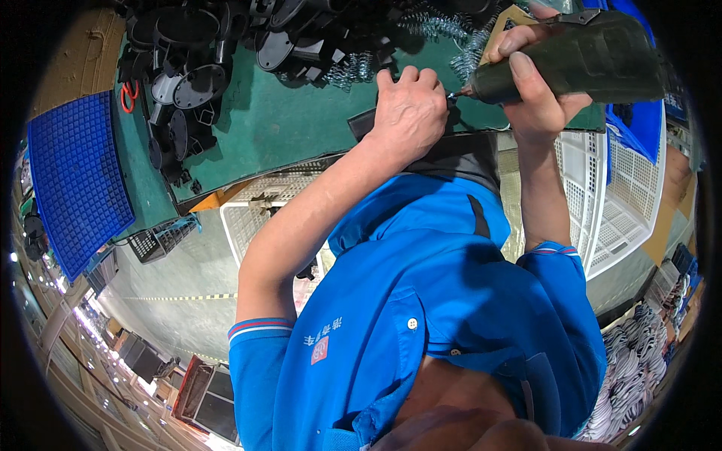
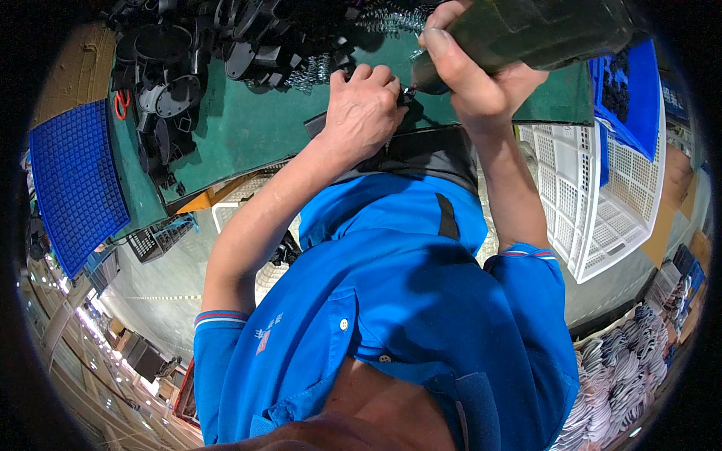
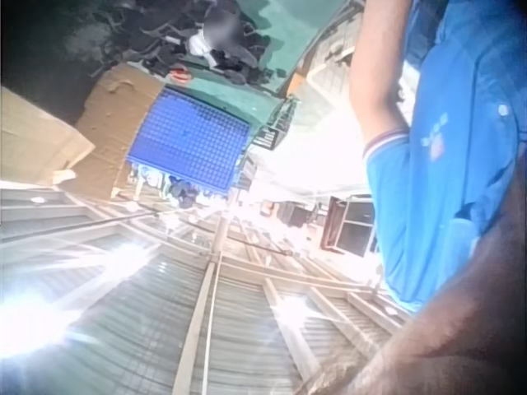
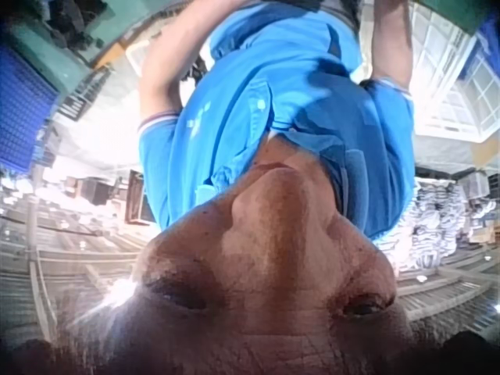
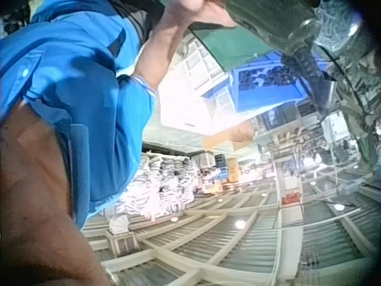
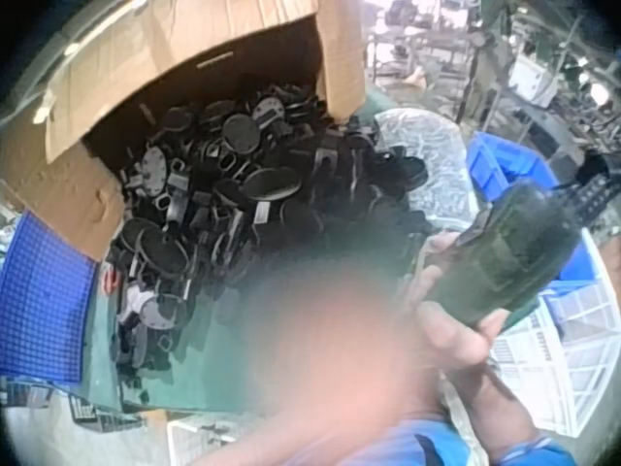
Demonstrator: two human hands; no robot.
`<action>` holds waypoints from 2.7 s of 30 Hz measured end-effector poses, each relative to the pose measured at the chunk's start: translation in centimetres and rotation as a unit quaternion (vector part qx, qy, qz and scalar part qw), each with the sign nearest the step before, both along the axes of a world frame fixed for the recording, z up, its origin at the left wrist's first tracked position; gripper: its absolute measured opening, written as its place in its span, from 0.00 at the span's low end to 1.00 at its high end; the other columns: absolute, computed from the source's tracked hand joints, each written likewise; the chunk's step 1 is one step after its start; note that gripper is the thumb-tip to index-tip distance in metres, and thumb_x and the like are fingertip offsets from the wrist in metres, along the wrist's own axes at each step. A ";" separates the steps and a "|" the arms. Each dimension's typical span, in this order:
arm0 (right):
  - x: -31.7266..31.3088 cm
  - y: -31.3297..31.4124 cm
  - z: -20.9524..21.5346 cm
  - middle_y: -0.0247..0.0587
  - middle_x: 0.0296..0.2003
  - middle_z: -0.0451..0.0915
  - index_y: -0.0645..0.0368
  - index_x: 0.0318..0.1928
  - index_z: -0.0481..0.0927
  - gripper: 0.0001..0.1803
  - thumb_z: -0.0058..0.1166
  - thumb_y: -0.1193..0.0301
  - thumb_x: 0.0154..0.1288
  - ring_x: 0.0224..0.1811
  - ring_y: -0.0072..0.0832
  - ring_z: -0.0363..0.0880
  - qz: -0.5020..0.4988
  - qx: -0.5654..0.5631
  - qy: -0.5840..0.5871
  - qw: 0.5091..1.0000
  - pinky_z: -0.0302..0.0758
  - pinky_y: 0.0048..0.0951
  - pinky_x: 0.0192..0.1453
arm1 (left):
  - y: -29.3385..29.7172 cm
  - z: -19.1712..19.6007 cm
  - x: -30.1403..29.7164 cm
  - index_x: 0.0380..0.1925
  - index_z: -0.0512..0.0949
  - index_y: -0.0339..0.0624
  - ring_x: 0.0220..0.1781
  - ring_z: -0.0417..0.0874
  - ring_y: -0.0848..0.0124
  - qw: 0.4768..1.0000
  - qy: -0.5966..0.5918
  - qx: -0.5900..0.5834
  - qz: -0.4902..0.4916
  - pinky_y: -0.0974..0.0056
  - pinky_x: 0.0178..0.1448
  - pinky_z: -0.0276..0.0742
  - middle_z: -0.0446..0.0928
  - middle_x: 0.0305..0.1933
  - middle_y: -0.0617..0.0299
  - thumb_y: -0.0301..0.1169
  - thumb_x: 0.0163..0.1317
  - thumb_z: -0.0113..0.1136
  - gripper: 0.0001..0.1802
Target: The person assembles small black plastic components on a green workbench. They repeatedly pick up parts, align them, and use a power drill to fasten screws, then place the finished units into a white basket.
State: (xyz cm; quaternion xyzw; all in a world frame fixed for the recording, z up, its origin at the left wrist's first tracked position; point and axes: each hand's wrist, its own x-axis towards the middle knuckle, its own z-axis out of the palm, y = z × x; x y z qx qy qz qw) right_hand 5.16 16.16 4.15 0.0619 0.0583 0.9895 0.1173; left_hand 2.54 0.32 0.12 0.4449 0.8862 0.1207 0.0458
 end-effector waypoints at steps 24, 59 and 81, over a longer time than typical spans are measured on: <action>-0.3 -0.1 -0.2 0.41 0.34 0.77 0.70 0.61 0.68 0.30 0.51 0.81 0.55 0.37 0.28 0.76 -0.192 0.644 -0.027 0.740 0.75 0.32 0.45 | 0.1 0.2 0.0 0.31 0.83 0.43 0.47 0.76 0.61 0.999 -0.020 0.031 -0.001 0.50 0.49 0.64 0.76 0.38 0.61 0.35 0.51 0.63 0.10; 0.1 9.4 -1.9 0.51 0.29 0.83 0.60 0.27 0.80 0.03 0.56 0.74 0.55 0.34 0.50 0.83 -0.064 0.973 -0.217 -0.043 0.78 0.48 0.39 | -15.2 8.7 -0.5 0.51 0.80 0.41 0.50 0.82 0.51 0.983 0.011 0.047 0.175 0.54 0.51 0.80 0.80 0.48 0.50 0.34 0.56 0.71 0.22; 0.9 9.2 -2.3 0.52 0.31 0.83 0.60 0.32 0.78 0.04 0.54 0.74 0.56 0.38 0.52 0.82 -0.056 0.958 -0.280 0.019 0.76 0.52 0.42 | -4.1 13.3 -8.7 0.50 0.81 0.45 0.41 0.86 0.60 0.962 0.165 0.200 0.088 0.56 0.45 0.81 0.83 0.39 0.52 0.38 0.52 0.70 0.23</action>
